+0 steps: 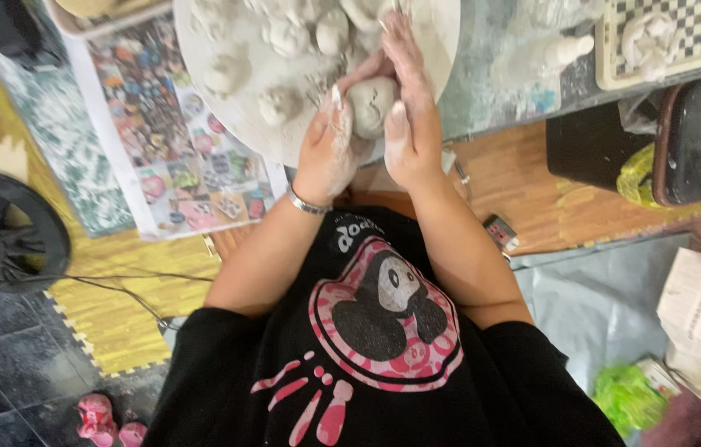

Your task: The person shapes a piece of white clay by hand, repeatedly pressing and smoothing it into a small, rounded form. They work over a white tray containing other similar clay pieces, occasionally dipping their fingers into a pile of white powder on the tray to dust the clay and their hands.

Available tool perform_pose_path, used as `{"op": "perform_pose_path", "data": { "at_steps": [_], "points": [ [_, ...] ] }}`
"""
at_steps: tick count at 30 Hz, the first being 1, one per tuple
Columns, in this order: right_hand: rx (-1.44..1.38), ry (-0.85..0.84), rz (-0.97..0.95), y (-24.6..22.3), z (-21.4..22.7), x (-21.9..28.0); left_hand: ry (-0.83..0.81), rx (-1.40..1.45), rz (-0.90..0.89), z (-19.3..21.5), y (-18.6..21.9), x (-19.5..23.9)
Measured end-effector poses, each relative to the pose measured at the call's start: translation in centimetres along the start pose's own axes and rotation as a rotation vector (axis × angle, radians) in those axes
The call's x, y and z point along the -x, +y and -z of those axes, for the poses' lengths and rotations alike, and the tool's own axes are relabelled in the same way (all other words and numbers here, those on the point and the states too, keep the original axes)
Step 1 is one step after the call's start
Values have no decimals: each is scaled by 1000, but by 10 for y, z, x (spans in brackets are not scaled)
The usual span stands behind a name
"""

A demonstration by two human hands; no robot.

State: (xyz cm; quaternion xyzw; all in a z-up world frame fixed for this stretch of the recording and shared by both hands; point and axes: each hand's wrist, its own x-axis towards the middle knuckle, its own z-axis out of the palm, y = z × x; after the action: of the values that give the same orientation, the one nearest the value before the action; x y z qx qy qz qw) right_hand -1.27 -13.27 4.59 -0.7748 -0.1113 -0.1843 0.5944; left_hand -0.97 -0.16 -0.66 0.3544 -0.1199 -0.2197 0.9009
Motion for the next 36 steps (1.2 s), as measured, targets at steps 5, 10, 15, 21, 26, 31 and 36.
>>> {"op": "perform_pose_path", "data": {
  "at_steps": [5, 10, 15, 21, 26, 31, 36],
  "points": [
    [438, 51, 116, 2, 5, 22, 71, 156, 39, -7, 7, 0],
    [643, 21, 354, 18, 6, 45, 75, 60, -16, -10, 9, -2],
    [678, 18, 381, 29, 6, 50, 92, -116, -46, -9, 6, -1],
    [665, -24, 363, 33, 7, 58, 75, -272, -59, -5, 6, 5],
    [635, 6, 326, 32, 8, 48, 105, -120, -84, -7, -3, -1],
    [539, 87, 90, 10, 12, 30, 56, -58, -30, -7, 4, 2],
    [-2, 10, -161, -12, -3, 12, 11, -37, -60, -4, -3, 5]
  ]
}}
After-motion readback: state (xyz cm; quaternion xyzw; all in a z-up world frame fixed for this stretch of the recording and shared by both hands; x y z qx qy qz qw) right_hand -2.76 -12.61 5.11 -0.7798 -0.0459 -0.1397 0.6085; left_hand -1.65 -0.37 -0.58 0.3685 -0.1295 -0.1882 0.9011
